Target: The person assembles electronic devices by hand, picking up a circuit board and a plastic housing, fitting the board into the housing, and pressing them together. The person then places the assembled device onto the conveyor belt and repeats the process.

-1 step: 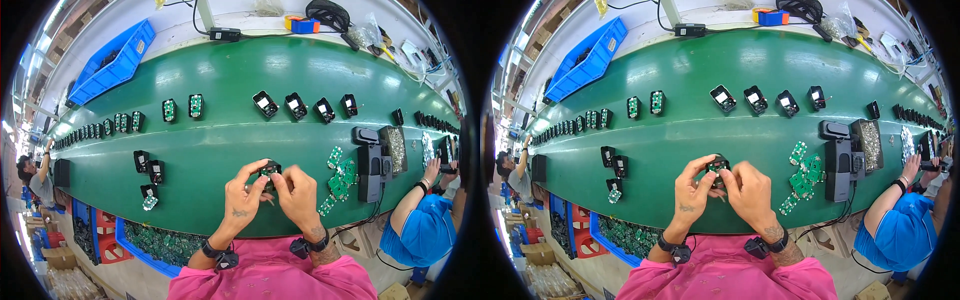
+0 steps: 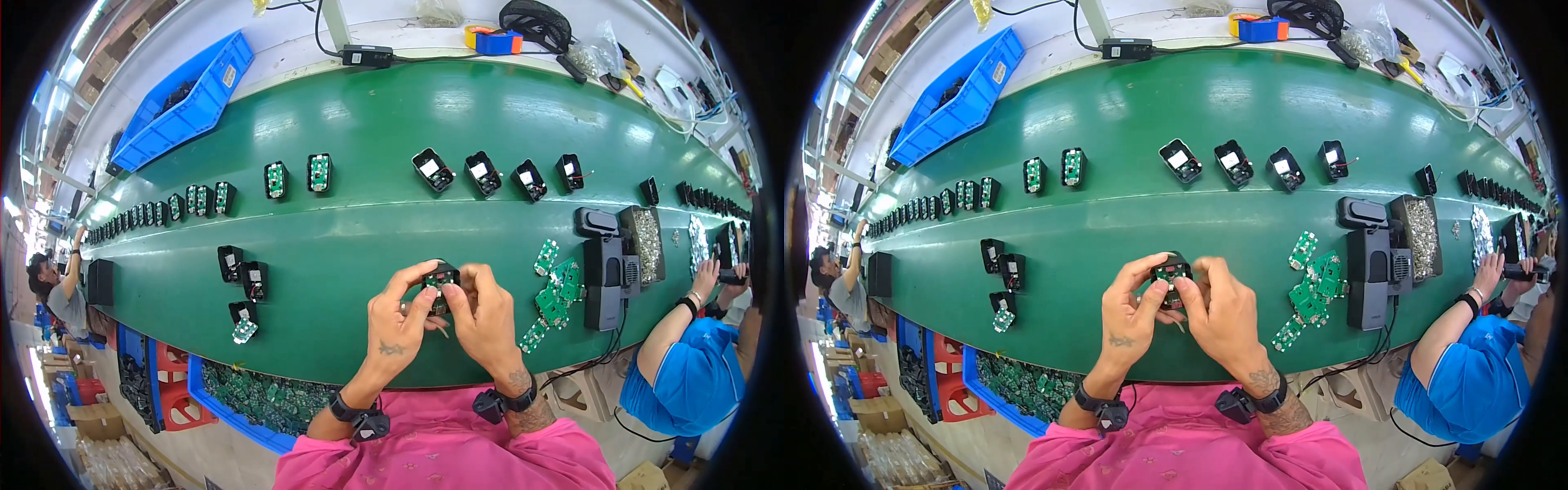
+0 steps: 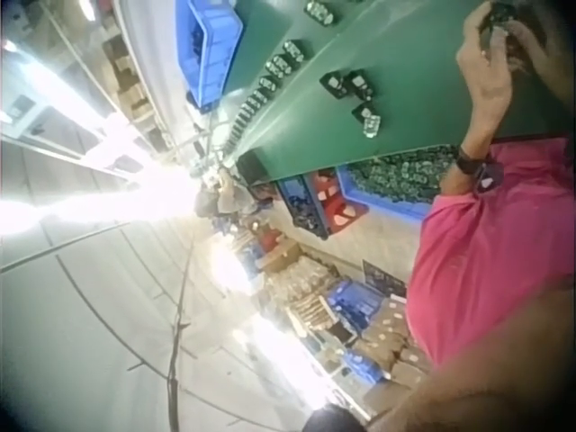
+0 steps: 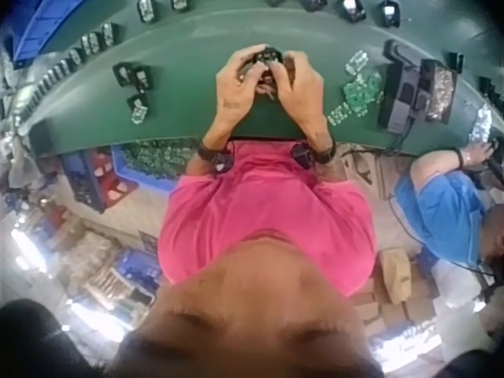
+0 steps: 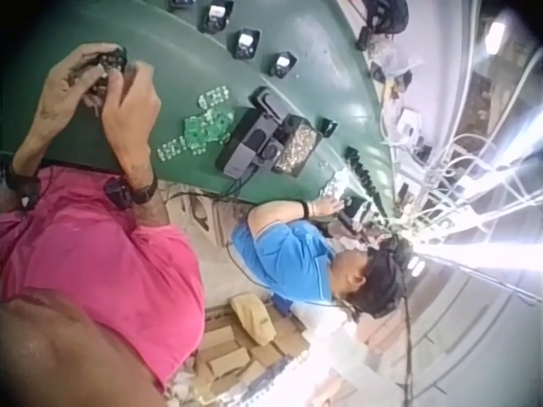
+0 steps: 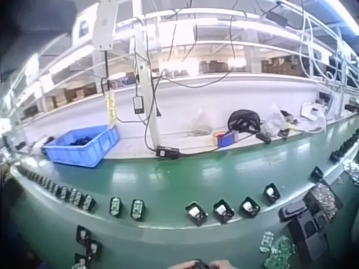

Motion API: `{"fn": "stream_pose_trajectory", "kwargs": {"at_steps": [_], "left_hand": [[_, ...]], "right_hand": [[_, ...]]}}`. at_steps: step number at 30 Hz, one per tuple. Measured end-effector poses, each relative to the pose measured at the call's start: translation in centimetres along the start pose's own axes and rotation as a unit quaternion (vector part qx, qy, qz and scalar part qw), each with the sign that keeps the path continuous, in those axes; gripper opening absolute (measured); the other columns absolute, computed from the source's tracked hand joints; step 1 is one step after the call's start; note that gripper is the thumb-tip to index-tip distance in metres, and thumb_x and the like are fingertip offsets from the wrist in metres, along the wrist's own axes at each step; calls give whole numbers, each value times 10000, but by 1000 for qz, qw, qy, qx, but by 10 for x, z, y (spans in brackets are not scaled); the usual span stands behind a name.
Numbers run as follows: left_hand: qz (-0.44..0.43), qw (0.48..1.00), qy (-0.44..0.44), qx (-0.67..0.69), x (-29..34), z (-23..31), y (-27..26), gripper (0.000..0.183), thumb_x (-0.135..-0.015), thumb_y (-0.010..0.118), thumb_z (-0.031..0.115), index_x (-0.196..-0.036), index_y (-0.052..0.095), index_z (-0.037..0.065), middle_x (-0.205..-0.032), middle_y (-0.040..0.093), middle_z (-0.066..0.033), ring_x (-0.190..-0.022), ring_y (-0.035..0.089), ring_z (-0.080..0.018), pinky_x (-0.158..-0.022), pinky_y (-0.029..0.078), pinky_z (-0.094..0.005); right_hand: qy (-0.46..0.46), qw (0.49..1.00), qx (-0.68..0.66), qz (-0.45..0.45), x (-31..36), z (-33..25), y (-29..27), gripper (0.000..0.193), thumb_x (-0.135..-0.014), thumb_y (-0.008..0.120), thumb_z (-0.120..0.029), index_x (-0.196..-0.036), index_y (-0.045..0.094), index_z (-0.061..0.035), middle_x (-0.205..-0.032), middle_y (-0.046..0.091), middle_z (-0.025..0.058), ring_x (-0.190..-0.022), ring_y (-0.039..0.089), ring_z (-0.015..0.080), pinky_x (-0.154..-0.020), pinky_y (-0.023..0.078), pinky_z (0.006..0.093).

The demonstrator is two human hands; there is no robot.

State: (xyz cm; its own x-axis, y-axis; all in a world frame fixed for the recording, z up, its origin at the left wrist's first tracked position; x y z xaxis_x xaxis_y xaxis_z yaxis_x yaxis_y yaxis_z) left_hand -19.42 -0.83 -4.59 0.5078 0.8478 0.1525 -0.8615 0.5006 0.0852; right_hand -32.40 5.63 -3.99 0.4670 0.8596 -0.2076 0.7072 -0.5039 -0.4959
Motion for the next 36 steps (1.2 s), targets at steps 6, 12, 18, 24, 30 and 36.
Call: {"fn": "stream_pose_trajectory", "kwargs": {"at_steps": [6, 12, 18, 24, 30, 36], "left_hand": [[52, 963, 216, -155, 12, 2, 3, 299, -954, 608, 21, -1251, 611, 49, -1156, 679, -208, -871, 734, -255, -697, 608, -324], [76, 935, 313, -148, 18, 4, 6, 268, -944, 629, 8, -1202, 629, 80, -1172, 679, -222, -897, 735, -295, -705, 604, -338], [47, 993, 87, -67, -38, 4, -23, 280, -1009, 540, 105, -1272, 574, 15, -1133, 635, -130, -799, 714, -215, -610, 626, -295], [128, 978, 93, -132, -159, -5, -84, 334, -1011, 424, 56, -1333, 504, 16, -1038, 641, -148, -664, 714, -195, -523, 581, -282], [245, 722, 383, -522, -174, 2, -70, 580, -964, 592, 217, -1476, 397, 24, -1372, 528, -279, -844, 722, -365, -711, 595, -456], [39, 805, 160, -569, -158, 15, 12, 793, -817, 764, 335, -1492, 412, 113, -1496, 387, -280, -937, 686, -449, -806, 570, -511]], "right_hand": [[-140, 985, -104, 8, 0, -13, -2, 427, -926, 640, -80, -1333, 528, -17, -977, 655, 174, -712, 631, 301, -673, 527, 372], [-138, 966, -218, -26, 2, -5, 4, 408, -897, 593, 19, -1297, 587, -58, -919, 615, 124, -751, 589, 257, -656, 491, 349], [-14, 992, -116, -40, -16, 7, 12, 424, -900, 663, -69, -1311, 569, -20, -1012, 613, 128, -835, 624, 206, -698, 505, 313], [34, 938, 340, 61, -13, 46, -60, 524, -810, 768, -235, -1255, 606, -9, -1115, 582, 185, -1066, 503, 368, -905, 439, 462], [105, 914, 392, 9, -18, 91, -103, 598, -757, 812, -260, -1245, 601, 13, -1175, 551, 171, -1096, 494, 363, -904, 446, 453], [61, 960, 270, 35, -34, 85, -102, 484, -605, 885, -81, -962, 576, 26, -986, 571, 166, -892, 598, 298, -786, 495, 389]]}}
Point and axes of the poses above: each hand's wrist, its own x-axis away from the middle knuckle, its own y-axis out of the palm, z = x × y, the point moved 4 cm from there along -x, towards the middle knuckle
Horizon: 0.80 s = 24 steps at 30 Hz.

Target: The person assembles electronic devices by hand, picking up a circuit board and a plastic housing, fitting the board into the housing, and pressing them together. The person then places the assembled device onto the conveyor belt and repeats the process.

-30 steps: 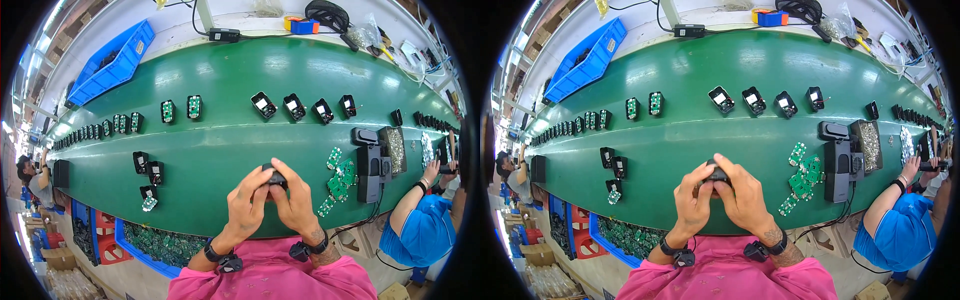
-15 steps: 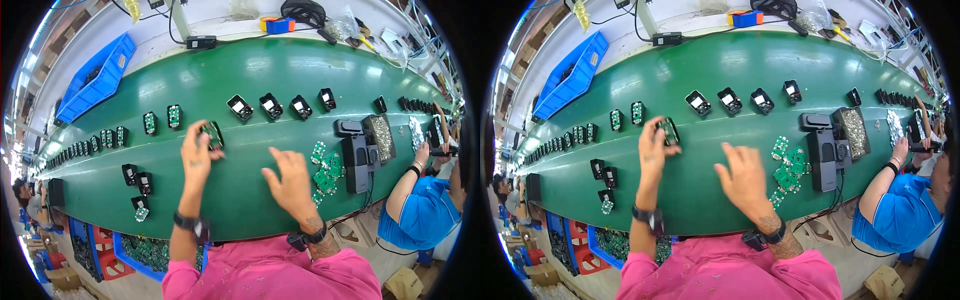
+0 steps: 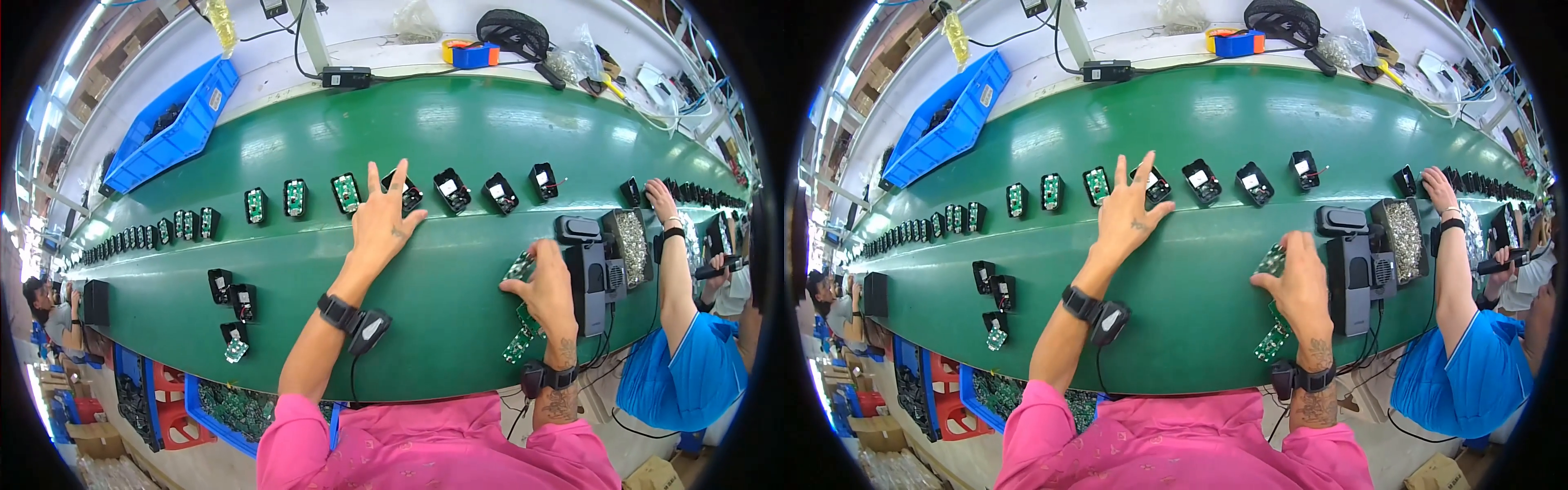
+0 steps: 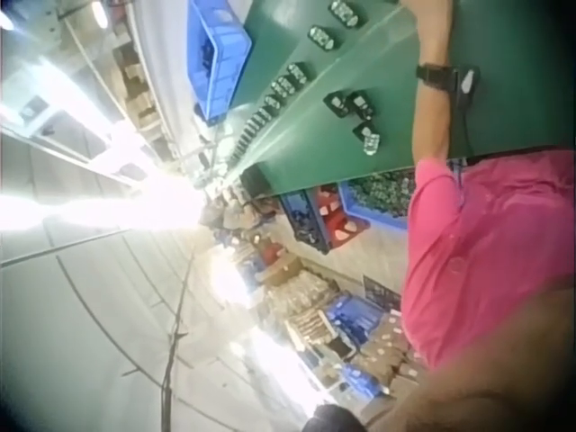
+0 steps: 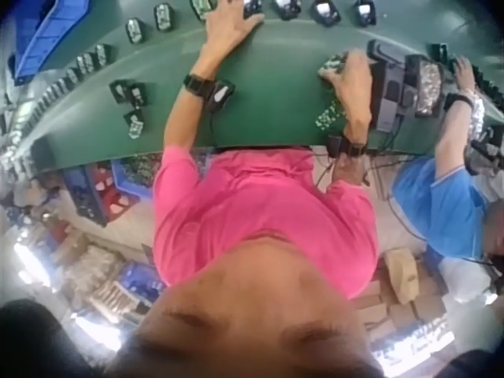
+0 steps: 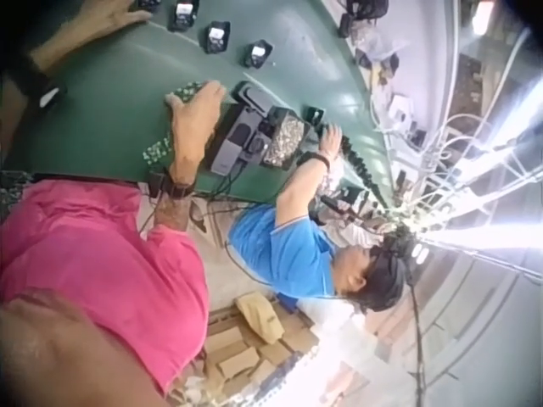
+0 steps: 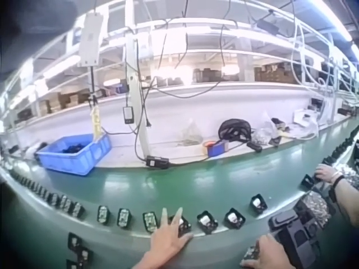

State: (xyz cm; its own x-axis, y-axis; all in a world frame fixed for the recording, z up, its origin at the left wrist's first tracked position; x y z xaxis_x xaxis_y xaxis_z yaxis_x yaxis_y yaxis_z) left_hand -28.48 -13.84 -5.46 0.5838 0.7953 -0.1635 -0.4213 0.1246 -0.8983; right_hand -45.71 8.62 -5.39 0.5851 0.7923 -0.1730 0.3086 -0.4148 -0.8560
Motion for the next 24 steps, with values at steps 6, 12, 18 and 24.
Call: {"fn": "stream_pose_trajectory", "kwargs": {"at_steps": [6, 12, 18, 24], "left_hand": [[44, 988, 41, 140, -3, -21, 13, 598, -808, 771, 287, -1372, 607, 176, -1196, 576, -183, -791, 684, -303, -782, 565, -383], [-105, 825, -73, 550, 93, 10, -5, 585, -727, 787, 47, -1299, 672, 86, -1307, 435, -104, -1128, 527, -189, -927, 514, -337], [-146, 751, -160, 624, 148, 22, 16, 312, -844, 731, 47, -1150, 759, 100, -1324, 431, -103, -1156, 520, -194, -928, 499, -310], [-49, 859, -112, 498, 162, 21, 17, 269, -885, 668, 49, -1113, 776, 139, -1220, 524, -118, -1142, 528, -205, -873, 509, -311]], "right_hand": [[130, 949, -274, -88, 6, -1, 9, 345, -713, 834, -31, -933, 579, 45, -733, 620, 87, -632, 655, 128, -559, 497, 254], [182, 800, -557, -128, 26, -17, 9, 168, -876, 691, 15, -993, 573, 38, -813, 685, 120, -669, 702, 169, -562, 558, 240], [122, 750, -619, -197, 58, -52, 34, 147, -921, 633, 22, -1014, 518, 13, -845, 689, 119, -741, 715, 167, -615, 590, 260], [100, 748, -612, -236, 70, -71, 40, 138, -939, 622, 6, -1017, 508, 5, -841, 684, 104, -749, 709, 148, -623, 586, 251]]}}
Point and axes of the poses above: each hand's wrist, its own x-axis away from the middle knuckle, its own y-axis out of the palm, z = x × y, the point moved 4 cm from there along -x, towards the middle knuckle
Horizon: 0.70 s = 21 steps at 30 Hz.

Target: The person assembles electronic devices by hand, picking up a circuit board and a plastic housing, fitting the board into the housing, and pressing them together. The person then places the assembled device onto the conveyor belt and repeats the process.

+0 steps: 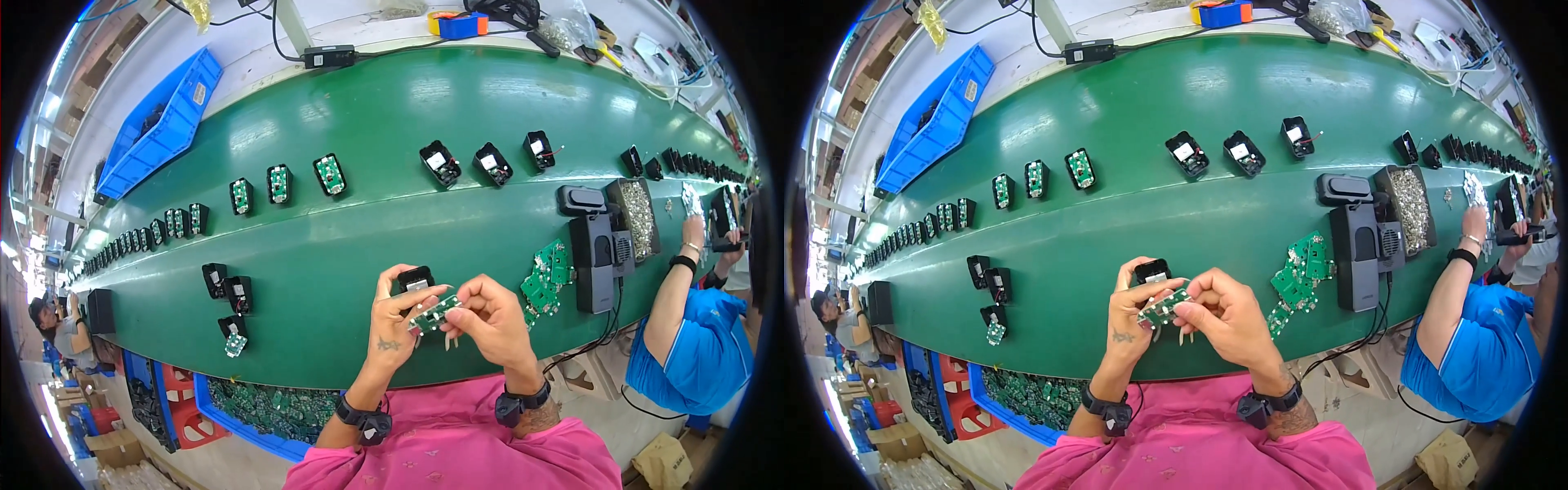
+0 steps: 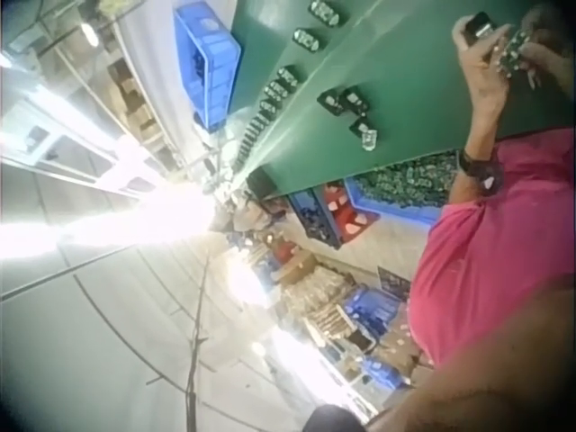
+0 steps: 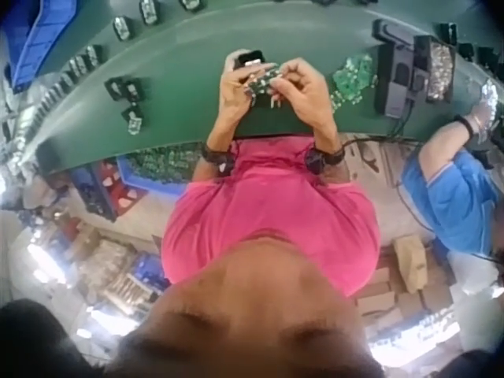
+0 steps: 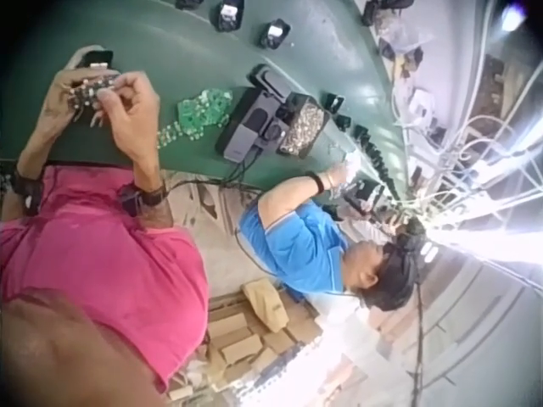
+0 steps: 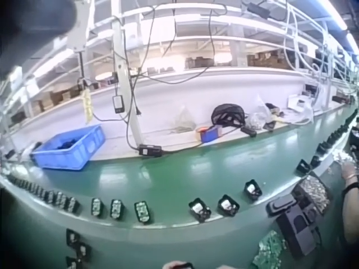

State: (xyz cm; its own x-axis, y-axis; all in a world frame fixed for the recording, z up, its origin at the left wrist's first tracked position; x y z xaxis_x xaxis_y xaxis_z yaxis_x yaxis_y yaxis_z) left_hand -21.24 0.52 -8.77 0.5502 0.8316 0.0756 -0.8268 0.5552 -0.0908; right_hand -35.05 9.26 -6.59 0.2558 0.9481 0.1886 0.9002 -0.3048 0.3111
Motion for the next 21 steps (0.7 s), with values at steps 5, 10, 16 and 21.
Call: {"fn": "stream_pose_trajectory", "kwargs": {"at_steps": [5, 10, 16, 21], "left_hand": [[12, 985, 96, -144, 2, 12, 2, 334, -816, 659, -5, -1085, 786, 148, -1225, 553, -165, -1149, 535, -257, -860, 516, -323], [-11, 986, 105, -131, 5, 20, 1, 465, -803, 707, -42, -1241, 706, 113, -1281, 489, -110, -1091, 574, -187, -871, 534, -290], [-73, 979, -31, 186, 9, 18, 8, 753, -838, 704, -37, -1510, 371, 35, -1387, 460, -114, -1148, 579, -184, -964, 523, -318], [-71, 968, -95, 221, 8, 16, 5, 658, -882, 649, -44, -1486, 394, 12, -1352, 511, -136, -1145, 580, -174, -966, 510, -305]], "right_hand": [[-13, 997, 56, 41, -3, -1, 4, 140, -941, 646, -23, -1000, 523, 5, -802, 684, 77, -711, 688, 110, -585, 548, 219], [20, 991, 81, 101, -3, 7, -6, 142, -950, 657, -71, -989, 537, -3, -754, 675, 54, -645, 644, 73, -540, 496, 197], [2, 990, 68, 119, -5, 9, -9, 173, -950, 668, -97, -971, 546, 23, -665, 647, 33, -582, 593, 58, -508, 470, 224], [-70, 967, 218, 108, -4, 0, -8, 239, -882, 715, -48, -1082, 591, -3, -900, 657, 65, -778, 616, 108, -615, 486, 237]]}}
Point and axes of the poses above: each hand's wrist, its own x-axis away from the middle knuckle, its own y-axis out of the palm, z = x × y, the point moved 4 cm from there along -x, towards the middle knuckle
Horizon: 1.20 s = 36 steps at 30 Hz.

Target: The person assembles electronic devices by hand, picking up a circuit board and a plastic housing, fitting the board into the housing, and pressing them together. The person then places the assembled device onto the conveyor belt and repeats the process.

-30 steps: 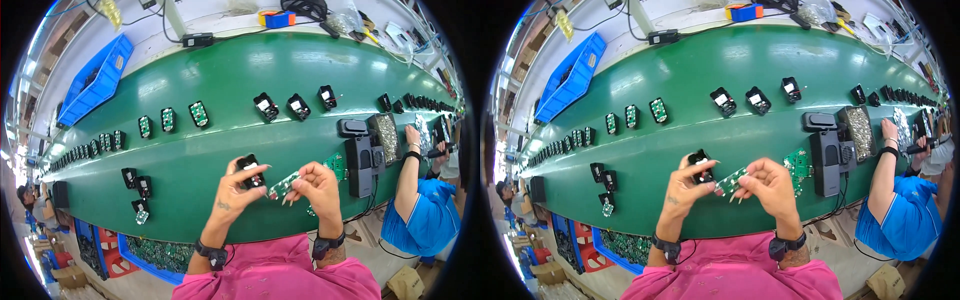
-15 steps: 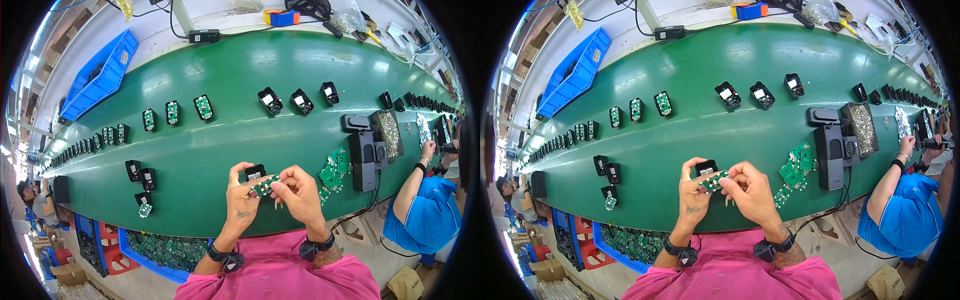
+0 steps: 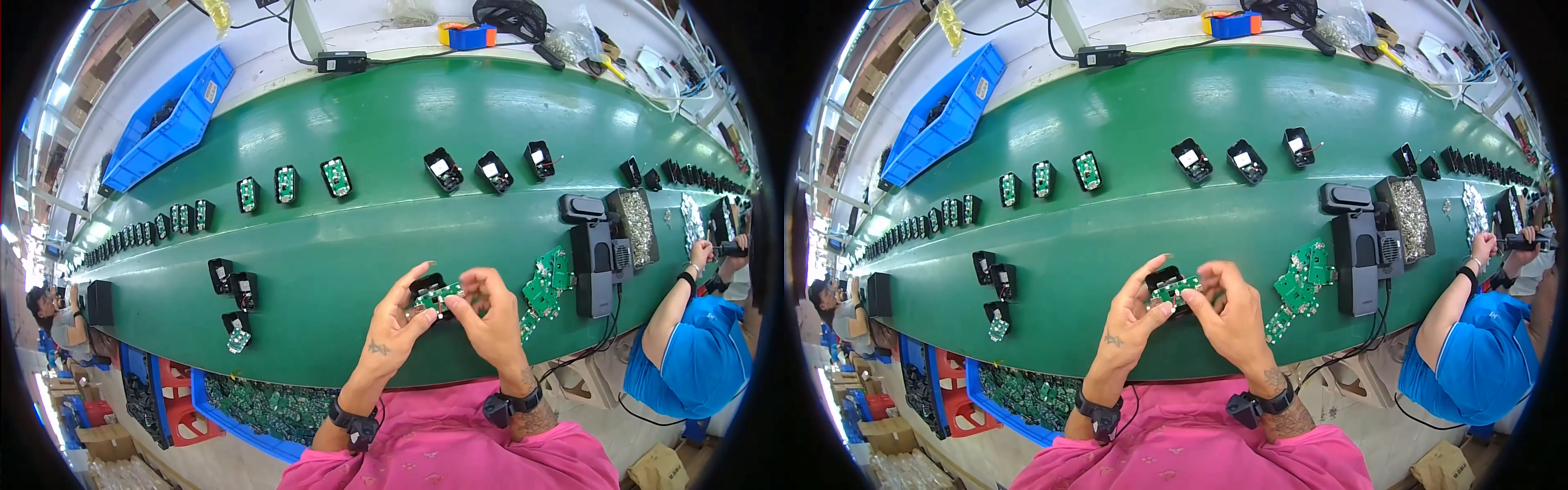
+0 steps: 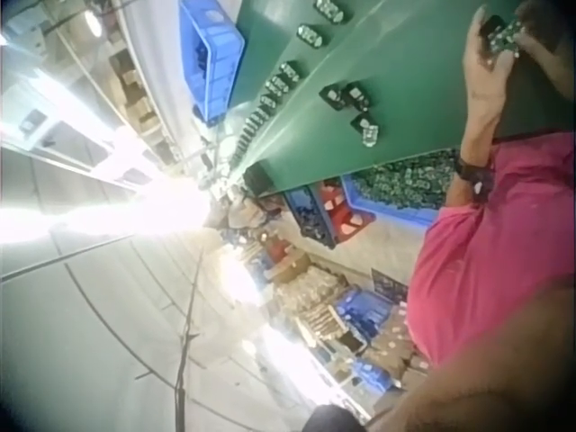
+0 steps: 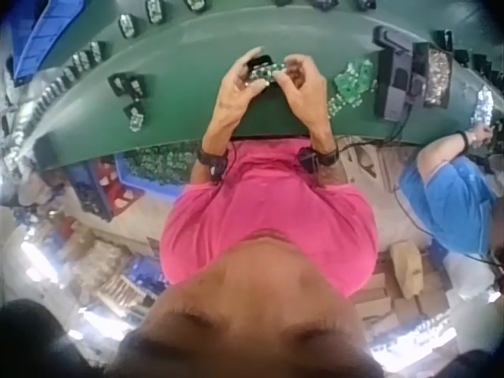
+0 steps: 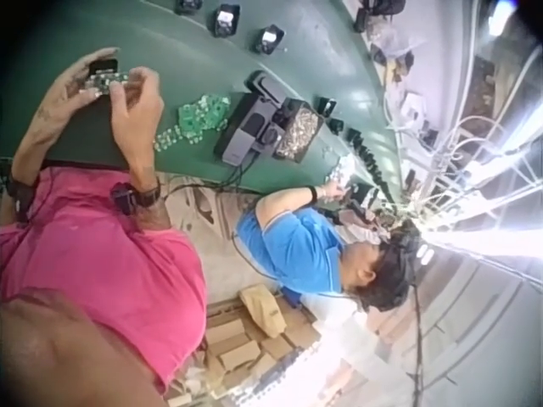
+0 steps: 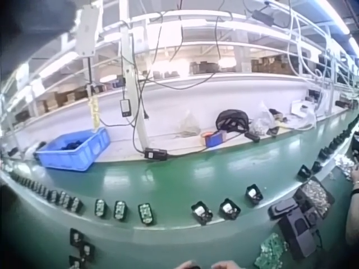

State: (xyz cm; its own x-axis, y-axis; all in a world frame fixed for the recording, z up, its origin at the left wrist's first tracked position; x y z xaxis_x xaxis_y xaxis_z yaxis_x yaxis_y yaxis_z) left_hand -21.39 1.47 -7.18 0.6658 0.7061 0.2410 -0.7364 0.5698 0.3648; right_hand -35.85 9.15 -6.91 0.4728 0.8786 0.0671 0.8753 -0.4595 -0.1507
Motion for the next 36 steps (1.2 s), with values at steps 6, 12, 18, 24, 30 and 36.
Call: {"fn": "stream_pose_trajectory", "kwargs": {"at_steps": [6, 12, 18, 24, 30, 36], "left_hand": [[16, 999, -33, 7, 0, 1, 6, 629, -899, 622, -58, -1482, 401, 22, -1250, 593, -143, -1091, 610, -162, -936, 523, -286], [32, 999, 12, -35, 0, -1, 7, 599, -886, 642, -67, -1447, 441, -3, -1237, 614, -146, -1098, 622, -167, -918, 546, -284], [111, 983, 86, -116, 6, 16, 14, 603, -866, 641, -95, -1439, 463, -30, -1227, 626, -140, -1095, 628, -170, -885, 564, -279], [123, 962, 140, -202, 11, 29, 12, 652, -848, 647, -112, -1462, 442, -27, -1211, 628, -129, -1083, 637, -175, -879, 565, -283], [81, 943, 160, -282, 15, 41, 13, 639, -834, 663, -105, -1440, 489, 1, -1182, 637, -135, -1049, 661, -186, -876, 587, -313], [77, 919, 180, -342, 14, 46, 16, 629, -806, 678, -104, -1406, 536, 18, -1195, 658, -155, -1047, 673, -197, -863, 609, -328]], "right_hand": [[-264, 950, 163, -12, -6, -30, -5, 217, -782, 779, -65, -989, 718, -93, -1177, 619, 101, -1122, 533, 320, -896, 481, 419], [-278, 945, 170, 36, 1, -23, 2, 107, -822, 748, -68, -921, 710, -83, -1147, 607, 103, -1082, 520, 319, -898, 456, 427], [-247, 935, 197, 163, 20, -27, 9, 48, -855, 699, -47, -892, 671, -34, -954, 586, 101, -895, 527, 274, -738, 451, 373], [-178, 980, 94, 4, 8, -34, 3, 72, -865, 681, -48, -846, 639, 7, -692, 565, 89, -578, 524, 224, -536, 410, 348], [-115, 986, 69, -94, 0, -44, -6, 96, -869, 657, -50, -819, 633, 28, -646, 589, 105, -507, 529, 220, -488, 394, 335], [-121, 979, 91, -137, -4, -45, -8, 98, -851, 657, -52, -806, 626, 29, -644, 591, 133, -506, 534, 229, -494, 408, 350]]}}
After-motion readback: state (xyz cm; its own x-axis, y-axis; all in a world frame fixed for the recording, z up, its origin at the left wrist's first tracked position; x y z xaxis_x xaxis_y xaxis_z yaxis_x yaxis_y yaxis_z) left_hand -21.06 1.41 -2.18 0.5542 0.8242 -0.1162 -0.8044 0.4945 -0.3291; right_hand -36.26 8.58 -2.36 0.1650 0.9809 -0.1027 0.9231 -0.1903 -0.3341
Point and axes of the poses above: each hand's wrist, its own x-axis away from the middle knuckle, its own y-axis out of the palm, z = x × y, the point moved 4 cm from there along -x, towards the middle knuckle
